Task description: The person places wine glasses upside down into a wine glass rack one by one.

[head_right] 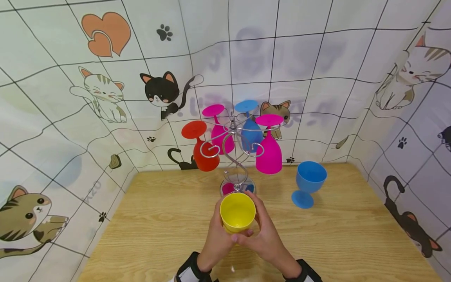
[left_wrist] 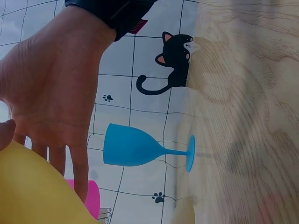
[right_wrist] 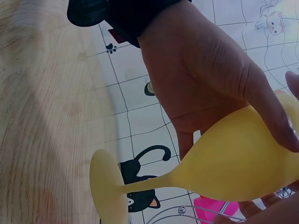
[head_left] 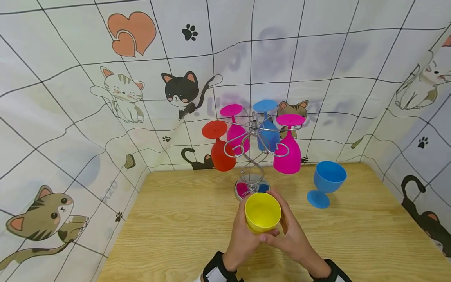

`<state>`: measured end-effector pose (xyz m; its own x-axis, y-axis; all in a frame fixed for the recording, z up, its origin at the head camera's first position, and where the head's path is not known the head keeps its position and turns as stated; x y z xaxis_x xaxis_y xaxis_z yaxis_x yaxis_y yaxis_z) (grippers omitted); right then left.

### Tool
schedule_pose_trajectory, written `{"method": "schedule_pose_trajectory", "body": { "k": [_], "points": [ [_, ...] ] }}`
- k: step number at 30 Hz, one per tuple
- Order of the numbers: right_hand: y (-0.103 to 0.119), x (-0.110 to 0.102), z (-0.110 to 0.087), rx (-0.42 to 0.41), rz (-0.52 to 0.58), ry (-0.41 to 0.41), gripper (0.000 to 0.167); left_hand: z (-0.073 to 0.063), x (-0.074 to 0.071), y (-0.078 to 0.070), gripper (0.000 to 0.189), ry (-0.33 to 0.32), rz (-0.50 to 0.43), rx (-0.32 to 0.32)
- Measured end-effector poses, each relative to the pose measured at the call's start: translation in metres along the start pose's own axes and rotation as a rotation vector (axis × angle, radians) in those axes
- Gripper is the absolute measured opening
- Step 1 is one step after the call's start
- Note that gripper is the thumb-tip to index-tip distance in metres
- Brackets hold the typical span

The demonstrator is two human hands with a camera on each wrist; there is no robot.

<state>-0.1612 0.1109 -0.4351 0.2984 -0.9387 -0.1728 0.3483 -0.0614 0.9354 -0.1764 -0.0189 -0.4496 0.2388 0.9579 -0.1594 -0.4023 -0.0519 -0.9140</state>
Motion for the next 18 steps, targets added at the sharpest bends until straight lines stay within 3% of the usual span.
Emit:
{"method": "schedule_pose_trajectory", "body": {
  "k": [8, 18],
  "points": [
    [-0.0030, 0.0002, -0.0032, 0.082, -0.045, -0.049, 0.092, -0.0042, 0.0058, 0.0045, 0.088, 0.027, 0.007, -0.017],
    [-0.0062, 0.0003, -0.0054, 0.211, -0.128, -0.105, 0.087, -0.0085, 0.0084, 0.0070, 0.092, 0.000, 0.059, -0.067]
  ]
}}
Point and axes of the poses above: each hand's wrist, its own z-axis towards the middle knuckle, its own x-axis out of the palm, y = z × x, the point moved 6 cm from there along z, towards the middle knuckle, and after that the axes turned 5 degrees about y, right-handed, at the moved point
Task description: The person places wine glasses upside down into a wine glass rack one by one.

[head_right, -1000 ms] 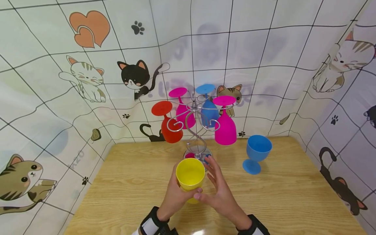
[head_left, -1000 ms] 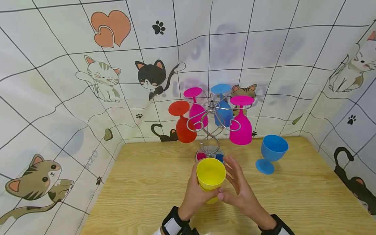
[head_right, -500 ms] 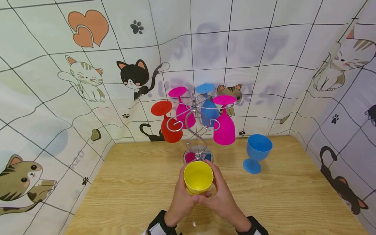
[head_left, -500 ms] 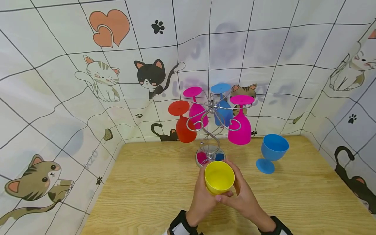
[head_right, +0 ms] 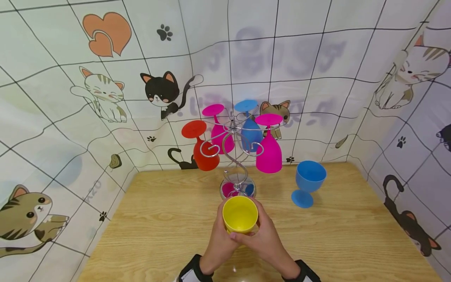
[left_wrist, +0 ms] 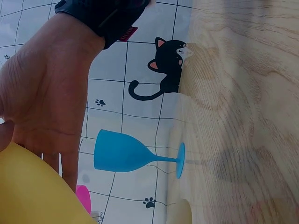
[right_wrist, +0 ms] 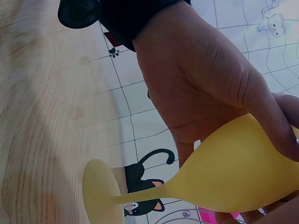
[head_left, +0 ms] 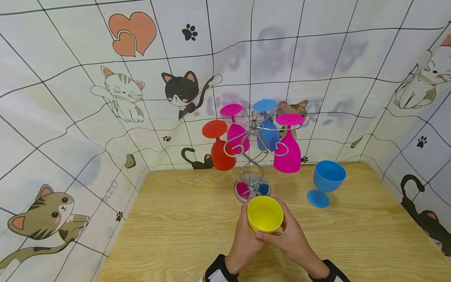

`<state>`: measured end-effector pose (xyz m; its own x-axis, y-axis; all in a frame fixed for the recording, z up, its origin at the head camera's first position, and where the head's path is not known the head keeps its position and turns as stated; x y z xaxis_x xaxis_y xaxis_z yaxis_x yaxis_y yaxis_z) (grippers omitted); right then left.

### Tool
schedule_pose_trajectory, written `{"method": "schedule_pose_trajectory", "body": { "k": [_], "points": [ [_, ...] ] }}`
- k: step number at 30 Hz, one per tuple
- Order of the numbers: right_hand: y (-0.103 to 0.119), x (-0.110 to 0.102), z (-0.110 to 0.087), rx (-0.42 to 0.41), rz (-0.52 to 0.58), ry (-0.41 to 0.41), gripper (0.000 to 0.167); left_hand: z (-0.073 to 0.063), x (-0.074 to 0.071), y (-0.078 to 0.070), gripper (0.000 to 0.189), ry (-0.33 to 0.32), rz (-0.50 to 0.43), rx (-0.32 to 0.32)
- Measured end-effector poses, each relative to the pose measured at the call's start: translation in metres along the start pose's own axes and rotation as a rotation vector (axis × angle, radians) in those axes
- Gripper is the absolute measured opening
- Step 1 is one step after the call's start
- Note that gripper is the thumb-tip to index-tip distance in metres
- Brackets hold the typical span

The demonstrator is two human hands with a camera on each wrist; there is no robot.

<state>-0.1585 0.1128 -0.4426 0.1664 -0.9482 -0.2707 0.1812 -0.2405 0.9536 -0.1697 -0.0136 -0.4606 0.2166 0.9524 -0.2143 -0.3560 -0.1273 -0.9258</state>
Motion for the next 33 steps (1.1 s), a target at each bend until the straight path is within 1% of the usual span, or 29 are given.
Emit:
{"method": "schedule_pose_trajectory", "body": {
  "k": [5, 15, 20, 26, 30, 33],
  "points": [
    [0.0007, -0.0001, -0.0010, 0.014, -0.020, -0.015, 0.087, -0.0011, -0.0004, 0.0004, 0.092, 0.005, 0.014, 0.006],
    [0.0008, -0.0022, 0.0029, -0.039, -0.066, -0.022, 0.083, 0.0000, -0.0018, 0.0013, 0.092, 0.025, 0.027, 0.008],
    [0.0028, -0.0039, 0.0042, -0.063, -0.090, 0.004, 0.085, -0.0004, -0.0036, 0.0026, 0.093, 0.037, 0.024, -0.012],
    [0.0072, -0.0050, 0.0047, -0.087, -0.115, 0.025, 0.085, -0.0011, -0.0038, 0.0032, 0.091, 0.042, 0.035, 0.002],
    [0.0076, -0.0058, 0.0048, -0.078, -0.148, 0.014, 0.086, -0.0013, -0.0036, 0.0035, 0.091, 0.048, 0.035, 0.000],
    [0.0073, -0.0067, 0.0054, -0.068, -0.163, 0.004, 0.088, -0.0014, -0.0041, 0.0028, 0.095, 0.066, 0.037, -0.008]
  ]
}}
Point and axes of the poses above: each hand's wrist, its own z-axis towards the middle knuckle, its own x-axis out of the palm, y = z × x, the point moved 6 cm from there along z, towards the middle knuckle, and after that the axes turned 5 degrees about y, right-handed, at the moved point
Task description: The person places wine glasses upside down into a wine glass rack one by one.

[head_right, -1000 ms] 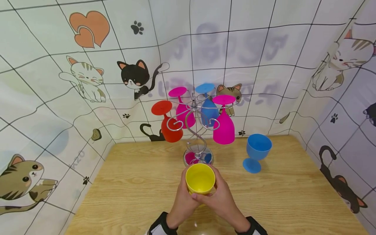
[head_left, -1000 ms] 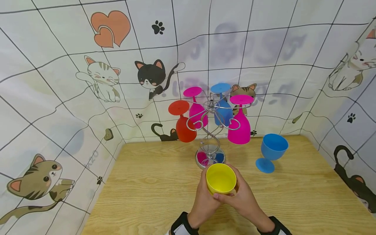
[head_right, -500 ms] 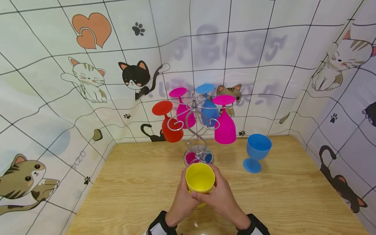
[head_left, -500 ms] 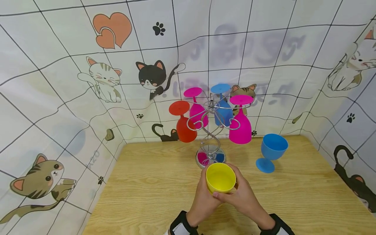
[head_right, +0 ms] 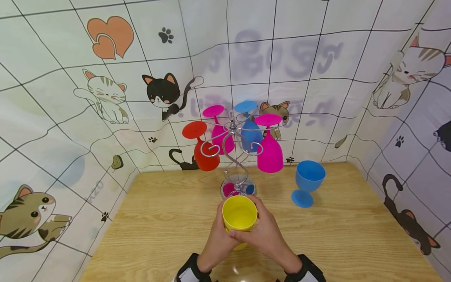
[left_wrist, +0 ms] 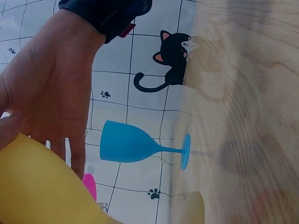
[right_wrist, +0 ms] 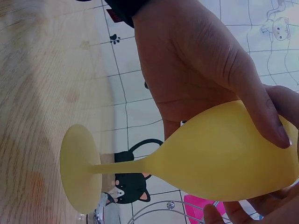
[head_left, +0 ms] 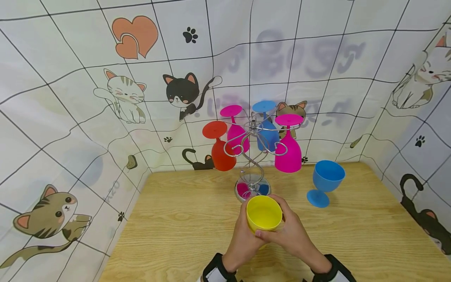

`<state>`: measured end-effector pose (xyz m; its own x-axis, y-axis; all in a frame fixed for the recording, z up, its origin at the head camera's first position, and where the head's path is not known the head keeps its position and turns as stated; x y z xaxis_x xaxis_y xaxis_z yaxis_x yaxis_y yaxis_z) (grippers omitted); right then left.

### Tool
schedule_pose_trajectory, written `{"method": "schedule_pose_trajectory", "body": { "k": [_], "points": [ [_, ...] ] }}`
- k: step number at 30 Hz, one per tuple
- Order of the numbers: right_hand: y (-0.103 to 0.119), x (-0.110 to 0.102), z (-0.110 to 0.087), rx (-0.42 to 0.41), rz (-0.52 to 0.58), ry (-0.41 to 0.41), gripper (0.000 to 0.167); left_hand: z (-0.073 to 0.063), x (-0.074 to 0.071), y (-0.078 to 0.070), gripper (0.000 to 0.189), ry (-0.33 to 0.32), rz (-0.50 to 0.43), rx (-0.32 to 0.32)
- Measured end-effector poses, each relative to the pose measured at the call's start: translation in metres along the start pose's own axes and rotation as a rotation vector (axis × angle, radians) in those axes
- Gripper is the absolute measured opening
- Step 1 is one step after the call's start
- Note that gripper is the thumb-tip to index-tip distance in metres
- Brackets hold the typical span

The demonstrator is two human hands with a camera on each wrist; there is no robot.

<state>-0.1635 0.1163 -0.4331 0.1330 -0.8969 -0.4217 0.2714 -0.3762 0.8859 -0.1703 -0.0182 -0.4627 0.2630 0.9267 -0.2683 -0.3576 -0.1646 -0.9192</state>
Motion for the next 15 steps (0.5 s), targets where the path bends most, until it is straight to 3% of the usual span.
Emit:
{"method": "schedule_pose_trajectory", "body": {
  "k": [9, 12, 15],
  "points": [
    [-0.004, -0.006, 0.003, 0.034, -0.006, -0.028, 0.090, -0.002, -0.006, -0.002, 0.106, 0.068, 0.021, -0.015],
    [-0.002, -0.010, 0.003, 0.036, 0.010, -0.050, 0.090, -0.004, -0.014, -0.004, 0.104, 0.045, 0.056, -0.010],
    [0.001, -0.014, 0.003, 0.015, 0.025, -0.076, 0.089, -0.009, -0.025, -0.009, 0.101, -0.020, 0.075, 0.002]
  ]
}}
Point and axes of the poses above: each hand's wrist, its own z-axis towards the middle knuckle, its own x-axis out of the palm, y = z × x, the point moved 6 cm from there along z, towards the middle knuckle, and after that the axes turned 5 degrees about y, right-handed, at the moved point
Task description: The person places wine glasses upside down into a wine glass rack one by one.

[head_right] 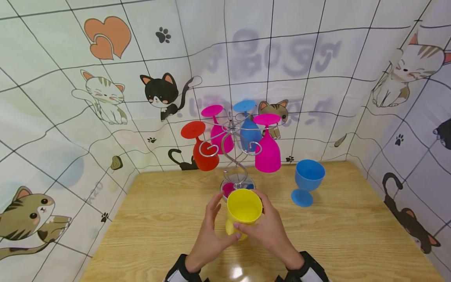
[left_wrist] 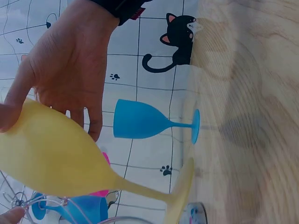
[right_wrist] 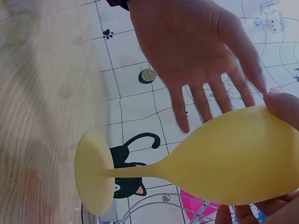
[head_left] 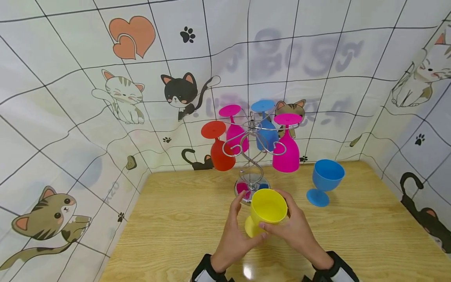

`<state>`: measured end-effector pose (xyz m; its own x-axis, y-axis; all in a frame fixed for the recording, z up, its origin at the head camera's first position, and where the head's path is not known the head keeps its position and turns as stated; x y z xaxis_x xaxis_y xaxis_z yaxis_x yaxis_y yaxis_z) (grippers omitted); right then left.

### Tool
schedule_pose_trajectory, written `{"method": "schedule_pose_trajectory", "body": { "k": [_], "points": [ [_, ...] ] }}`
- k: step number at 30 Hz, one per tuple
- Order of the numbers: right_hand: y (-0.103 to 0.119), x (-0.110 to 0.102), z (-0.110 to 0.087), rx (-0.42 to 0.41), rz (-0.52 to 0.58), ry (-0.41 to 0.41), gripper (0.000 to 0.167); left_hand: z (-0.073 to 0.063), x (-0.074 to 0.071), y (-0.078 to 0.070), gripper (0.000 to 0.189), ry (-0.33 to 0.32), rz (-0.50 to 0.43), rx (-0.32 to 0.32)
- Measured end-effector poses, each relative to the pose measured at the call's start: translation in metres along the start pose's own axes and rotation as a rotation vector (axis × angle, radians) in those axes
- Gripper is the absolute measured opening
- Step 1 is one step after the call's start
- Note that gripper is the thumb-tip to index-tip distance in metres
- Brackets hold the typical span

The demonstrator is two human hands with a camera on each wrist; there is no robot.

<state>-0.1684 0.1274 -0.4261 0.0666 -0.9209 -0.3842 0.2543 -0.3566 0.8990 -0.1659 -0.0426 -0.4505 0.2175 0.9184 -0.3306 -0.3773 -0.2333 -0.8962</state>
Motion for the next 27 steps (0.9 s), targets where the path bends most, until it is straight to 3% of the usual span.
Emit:
{"method": "schedule_pose_trajectory", "body": {
  "k": [2, 7, 11, 16, 20, 24, 27],
  "points": [
    [0.001, -0.002, 0.000, -0.018, 0.006, -0.015, 0.088, -0.004, -0.008, -0.004, 0.096, -0.069, 0.004, 0.029],
    [0.001, -0.006, 0.003, -0.024, 0.004, -0.036, 0.088, -0.013, -0.022, -0.008, 0.069, -0.250, -0.141, 0.108],
    [0.002, -0.007, 0.006, -0.037, 0.026, -0.045, 0.088, -0.017, -0.024, 0.000, 0.049, -0.278, -0.342, 0.073],
    [0.006, -0.007, 0.008, -0.087, 0.084, -0.055, 0.087, -0.017, -0.015, 0.013, 0.041, -0.199, -0.535, -0.073],
    [0.008, -0.005, 0.008, -0.122, 0.117, -0.055, 0.087, -0.016, -0.005, 0.023, 0.038, -0.085, -0.574, -0.188],
    [0.007, -0.001, 0.007, -0.127, 0.119, -0.036, 0.089, -0.014, 0.007, 0.029, 0.038, 0.059, -0.622, -0.254],
    [0.007, 0.004, 0.006, -0.126, 0.103, -0.018, 0.091, -0.013, 0.014, 0.032, 0.042, 0.127, -0.702, -0.301]
  ]
}}
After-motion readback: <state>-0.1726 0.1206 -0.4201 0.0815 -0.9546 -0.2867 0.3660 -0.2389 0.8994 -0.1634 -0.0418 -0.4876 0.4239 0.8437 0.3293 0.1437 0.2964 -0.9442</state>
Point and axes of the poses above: each hand's wrist, its own z-axis towards the middle knuckle, its own x-axis out of the palm, y = z × x, the point moved 6 cm from there along z, towards the middle knuckle, and after that the axes turned 5 degrees about y, right-handed, at the moved point
